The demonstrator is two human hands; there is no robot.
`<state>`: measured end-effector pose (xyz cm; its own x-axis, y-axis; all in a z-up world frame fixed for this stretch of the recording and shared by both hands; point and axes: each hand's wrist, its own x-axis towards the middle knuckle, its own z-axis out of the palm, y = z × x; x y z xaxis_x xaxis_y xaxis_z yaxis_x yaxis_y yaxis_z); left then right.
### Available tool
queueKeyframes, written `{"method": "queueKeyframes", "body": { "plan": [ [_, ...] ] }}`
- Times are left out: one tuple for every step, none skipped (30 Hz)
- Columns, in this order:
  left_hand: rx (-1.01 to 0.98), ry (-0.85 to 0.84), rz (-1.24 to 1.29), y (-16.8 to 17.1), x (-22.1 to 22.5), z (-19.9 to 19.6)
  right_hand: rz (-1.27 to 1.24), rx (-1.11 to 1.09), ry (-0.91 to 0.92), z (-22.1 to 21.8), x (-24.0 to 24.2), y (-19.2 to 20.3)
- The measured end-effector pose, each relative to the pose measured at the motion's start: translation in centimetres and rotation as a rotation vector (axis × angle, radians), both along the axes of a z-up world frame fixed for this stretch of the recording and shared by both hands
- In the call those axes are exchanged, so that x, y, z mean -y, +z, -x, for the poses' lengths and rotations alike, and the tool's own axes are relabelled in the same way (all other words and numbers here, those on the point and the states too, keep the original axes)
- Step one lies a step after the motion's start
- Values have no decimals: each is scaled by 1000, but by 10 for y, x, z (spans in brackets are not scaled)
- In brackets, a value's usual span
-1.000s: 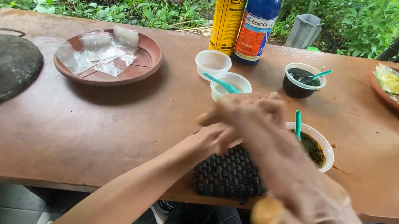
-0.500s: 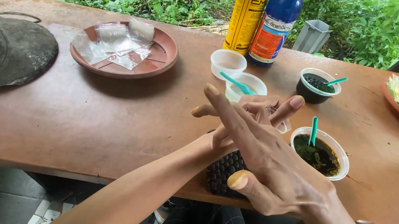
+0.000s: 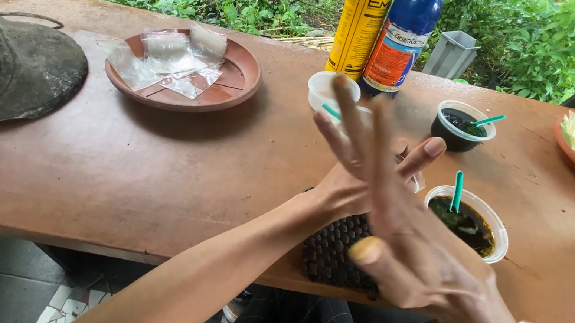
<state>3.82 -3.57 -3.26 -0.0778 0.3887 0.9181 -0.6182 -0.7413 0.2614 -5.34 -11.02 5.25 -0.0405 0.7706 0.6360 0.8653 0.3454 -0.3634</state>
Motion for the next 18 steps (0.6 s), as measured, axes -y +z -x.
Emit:
{"method": "queueKeyframes", "body": {
  "plan": [
    [-216,-169,-8,5,-7,6,-26,10,-84,0,3,1],
    [-432,-338,-18,10,-14,13,-52,21,-169,0,6,2],
    [-434,-340,-18,19,-21,22,-52,19,-171,-2,9,1],
    [-756,-601,-44,28,-28,32,-97,27,-226,-5,13,0],
    [-1073,-864,-83,38,-35,41,-145,38,-284,-7,17,0],
    [-1073,-866,-86,43,-34,46,-146,39,-287,-11,24,0],
    [-1072,-861,-62,49,-35,51,-239,-1,-341,-14,31,1],
    [-1070,-856,-38,54,-36,56,-331,-42,-395,-17,37,1],
    [-1072,-857,-40,54,-36,57,-332,-43,-396,-26,43,4],
    [-1056,-868,-30,54,-36,57,-434,-41,-486,-35,49,7],
    [-1040,-879,-23,54,-35,58,-536,-39,-578,-45,56,10],
    [-1041,-880,-27,52,-35,57,-539,-39,-580,-53,59,17],
    [-1039,-888,-20,51,-34,56,-557,39,-624,-61,62,24],
    [-1038,-897,-13,51,-34,55,-575,117,-667,-69,65,31],
    [-1037,-897,-17,51,-33,55,-578,118,-668,-82,72,34],
    [-1036,-920,1,51,-33,54,-556,106,-704,-94,78,36],
    [-1036,-942,21,50,-33,55,-534,91,-738,-106,84,38],
    [-1037,-940,19,50,-33,54,-536,90,-738,-119,92,36]
  ]
}}
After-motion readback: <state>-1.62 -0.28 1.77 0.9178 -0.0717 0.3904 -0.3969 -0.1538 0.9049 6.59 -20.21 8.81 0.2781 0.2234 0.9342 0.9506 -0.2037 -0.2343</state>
